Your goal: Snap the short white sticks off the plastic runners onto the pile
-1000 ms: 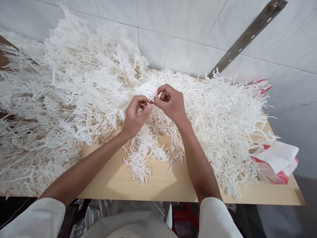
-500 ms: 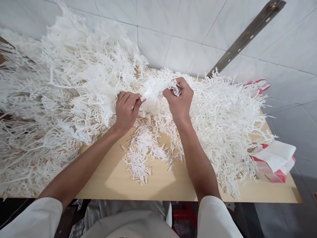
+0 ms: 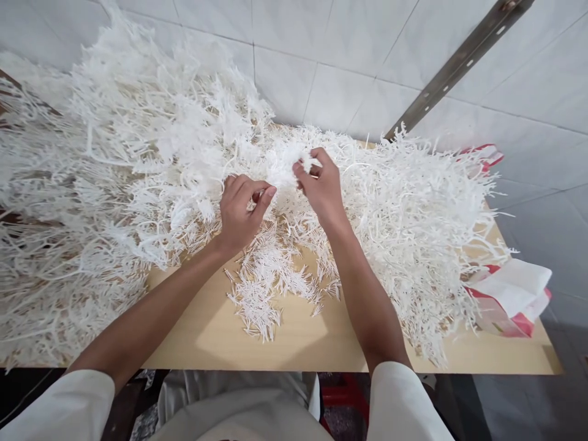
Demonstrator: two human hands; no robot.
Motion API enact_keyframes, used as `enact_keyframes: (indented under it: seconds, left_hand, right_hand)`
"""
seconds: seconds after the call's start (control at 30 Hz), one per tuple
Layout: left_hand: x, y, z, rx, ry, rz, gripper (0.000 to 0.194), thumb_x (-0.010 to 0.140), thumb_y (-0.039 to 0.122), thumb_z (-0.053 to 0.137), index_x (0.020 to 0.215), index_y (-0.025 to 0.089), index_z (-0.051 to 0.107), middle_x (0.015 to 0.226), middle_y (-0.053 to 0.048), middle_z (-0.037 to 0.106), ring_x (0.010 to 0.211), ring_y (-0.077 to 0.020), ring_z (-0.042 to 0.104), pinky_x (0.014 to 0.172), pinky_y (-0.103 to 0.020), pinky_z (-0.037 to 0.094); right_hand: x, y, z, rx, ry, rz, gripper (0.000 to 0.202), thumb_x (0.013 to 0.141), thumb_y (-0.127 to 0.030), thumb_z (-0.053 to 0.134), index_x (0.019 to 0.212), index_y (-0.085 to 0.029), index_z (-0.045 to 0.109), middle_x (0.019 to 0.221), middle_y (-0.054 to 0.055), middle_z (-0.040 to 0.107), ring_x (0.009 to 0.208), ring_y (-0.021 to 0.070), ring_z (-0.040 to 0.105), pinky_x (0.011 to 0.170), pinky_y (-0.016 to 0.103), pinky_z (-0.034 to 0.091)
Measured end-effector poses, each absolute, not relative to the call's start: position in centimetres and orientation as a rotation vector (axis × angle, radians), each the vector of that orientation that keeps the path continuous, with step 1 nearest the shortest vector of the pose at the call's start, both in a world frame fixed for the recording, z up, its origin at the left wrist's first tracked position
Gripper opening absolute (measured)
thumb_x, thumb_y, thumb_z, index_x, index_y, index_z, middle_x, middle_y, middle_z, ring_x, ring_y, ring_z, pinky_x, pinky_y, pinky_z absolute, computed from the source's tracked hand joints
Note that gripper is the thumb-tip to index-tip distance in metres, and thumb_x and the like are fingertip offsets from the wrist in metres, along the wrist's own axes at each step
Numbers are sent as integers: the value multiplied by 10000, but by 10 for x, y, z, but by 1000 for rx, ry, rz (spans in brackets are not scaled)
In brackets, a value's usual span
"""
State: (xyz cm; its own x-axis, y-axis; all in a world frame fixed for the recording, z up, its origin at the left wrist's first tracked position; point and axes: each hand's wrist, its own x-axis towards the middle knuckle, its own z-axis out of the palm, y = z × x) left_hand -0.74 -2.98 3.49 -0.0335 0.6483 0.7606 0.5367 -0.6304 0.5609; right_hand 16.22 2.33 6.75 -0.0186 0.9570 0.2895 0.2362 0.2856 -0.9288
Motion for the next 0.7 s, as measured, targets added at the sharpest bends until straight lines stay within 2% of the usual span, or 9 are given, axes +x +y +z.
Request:
enact_keyframes:
  seconds: [0.1, 0.2, 0.3, 0.4, 0.47, 0.53, 0.63, 0.7]
  left_hand:
    - [-13, -27, 38, 2052, 1271, 1767, 314, 942, 467, 476, 770, 223, 575, 616, 28, 474, 619, -125, 439, 800, -335, 410]
    - [-16, -22, 35, 1973, 1322, 1817, 332, 926, 498, 493, 758, 218, 552, 637, 24, 470, 644, -128, 454, 843, -352, 417]
    - [-17, -16, 29, 1884, 1401, 1829, 342, 894, 549, 522, 805, 220, 535, 730, -3, 513, 762, -160, 512, 885, -382, 425]
    - [-21, -12, 30, 1744, 1444, 1922, 386, 858, 617, 527, 923, 237, 517, 941, -56, 561, 969, -214, 538, 925, -415, 429]
    - [-26, -10, 35, 1650, 1421, 2023, 409, 838, 631, 547, 1000, 259, 497, 1084, -80, 545, 1085, -235, 515, 940, -421, 435]
    - [-32, -8, 43, 1583, 1396, 2089, 389, 839, 612, 559, 1028, 280, 488, 1160, -86, 508, 1115, -235, 502, 921, -410, 454]
    - [-41, -7, 55, 1633, 1408, 2127, 307, 869, 573, 531, 951, 277, 541, 1166, -92, 465, 1092, -234, 499, 900, -410, 461]
    - [-44, -10, 62, 1775, 1416, 2079, 260, 891, 522, 513, 945, 281, 594, 1166, -100, 471, 1142, -257, 481, 952, -435, 436]
  right_hand:
    - [189, 41, 63, -1152, -1243, 710, 345, 809, -568, 637, 889, -292, 447, 695, -39, 503, 486, 72, 395, 384, 243, 245]
    - [208, 43, 79, -1084, -1148, 661, 312, 820, -518, 636, 890, -298, 426, 712, -37, 490, 507, 84, 432, 397, 256, 251]
    - [205, 29, 101, -1075, -1327, 774, 231, 838, -435, 651, 919, -287, 493, 708, -24, 545, 520, 92, 473, 423, 266, 288]
    - [192, 14, 112, -1111, -1536, 921, 163, 847, -389, 660, 871, -240, 597, 702, -7, 613, 520, 80, 507, 479, 265, 365]
    - [186, 9, 112, -1127, -1644, 1003, 183, 833, -393, 683, 888, -228, 626, 693, -13, 626, 533, 78, 530, 518, 261, 416]
    - [185, 8, 110, -1113, -1676, 1065, 277, 777, -376, 748, 988, -245, 624, 689, -34, 616, 547, 82, 542, 513, 252, 433]
    - [189, 11, 105, -1094, -1648, 1107, 489, 704, -345, 815, 1132, -295, 583, 675, -66, 574, 525, 78, 516, 440, 228, 381]
    - [191, 12, 103, -1104, -1625, 1098, 479, 730, -363, 795, 1153, -314, 577, 661, -76, 547, 474, 62, 457, 406, 222, 342]
